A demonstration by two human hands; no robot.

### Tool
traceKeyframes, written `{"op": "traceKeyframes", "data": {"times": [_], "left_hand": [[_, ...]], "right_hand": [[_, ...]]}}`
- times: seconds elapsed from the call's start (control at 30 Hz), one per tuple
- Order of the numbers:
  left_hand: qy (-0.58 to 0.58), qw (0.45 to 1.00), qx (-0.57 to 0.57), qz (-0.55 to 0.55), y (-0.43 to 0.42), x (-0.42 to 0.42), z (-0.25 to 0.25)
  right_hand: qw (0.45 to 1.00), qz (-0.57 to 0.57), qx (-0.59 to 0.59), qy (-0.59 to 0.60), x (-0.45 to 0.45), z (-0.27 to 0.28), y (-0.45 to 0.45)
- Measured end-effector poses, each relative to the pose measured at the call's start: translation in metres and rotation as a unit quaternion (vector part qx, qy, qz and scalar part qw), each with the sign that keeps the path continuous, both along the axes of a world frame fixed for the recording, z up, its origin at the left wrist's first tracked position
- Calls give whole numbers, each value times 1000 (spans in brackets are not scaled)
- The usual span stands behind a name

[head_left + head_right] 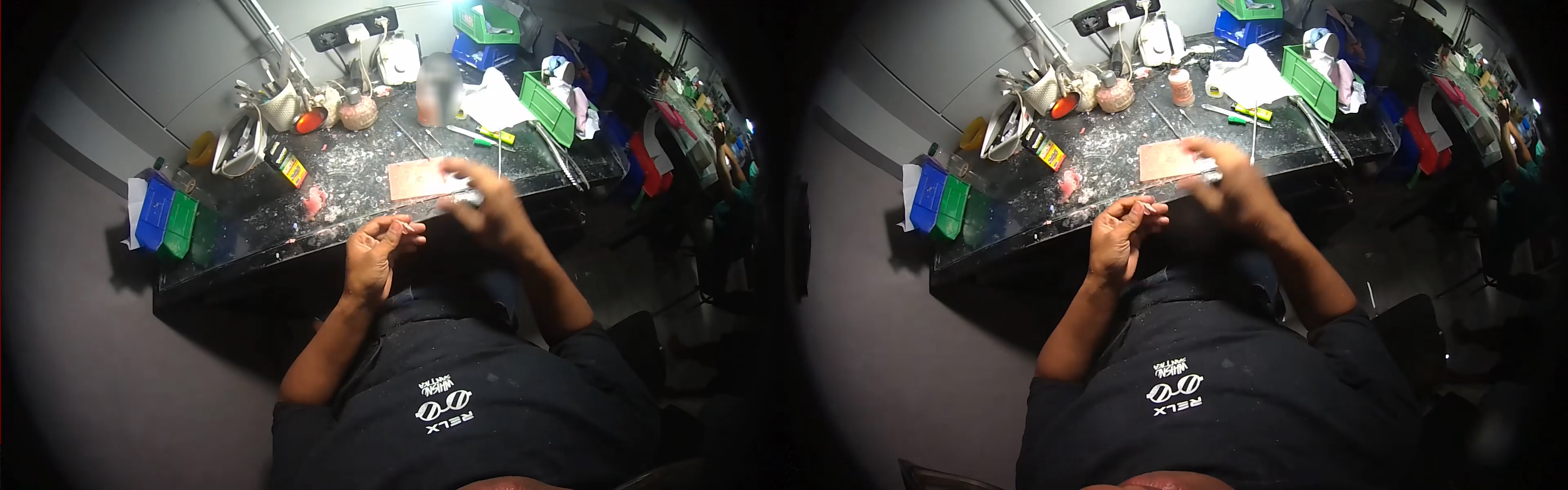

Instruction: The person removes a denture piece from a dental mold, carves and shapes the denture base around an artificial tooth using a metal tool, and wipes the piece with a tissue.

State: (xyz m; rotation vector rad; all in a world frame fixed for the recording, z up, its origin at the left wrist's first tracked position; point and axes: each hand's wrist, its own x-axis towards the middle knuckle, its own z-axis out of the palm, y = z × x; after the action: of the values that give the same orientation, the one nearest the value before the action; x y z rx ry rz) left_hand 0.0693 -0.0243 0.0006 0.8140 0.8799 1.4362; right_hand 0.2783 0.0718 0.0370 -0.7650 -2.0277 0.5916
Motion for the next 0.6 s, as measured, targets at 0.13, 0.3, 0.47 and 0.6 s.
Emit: {"op": "traceKeyframes", "data": {"times": [0.13, 0.3, 0.47, 0.6], "left_hand": [[9, 998, 39, 38, 6, -6, -3], [10, 994, 94, 54, 12, -10, 4], [3, 989, 130, 76, 16, -17, 6], [13, 988, 127, 87, 23, -25, 4]], "right_hand": [[938, -299, -19, -171, 19, -6, 49], [910, -358, -76, -196, 23, -8, 68], [930, -323, -149, -93, 39, -17, 84], [955, -186, -223, 59, 47, -15, 85]]}}
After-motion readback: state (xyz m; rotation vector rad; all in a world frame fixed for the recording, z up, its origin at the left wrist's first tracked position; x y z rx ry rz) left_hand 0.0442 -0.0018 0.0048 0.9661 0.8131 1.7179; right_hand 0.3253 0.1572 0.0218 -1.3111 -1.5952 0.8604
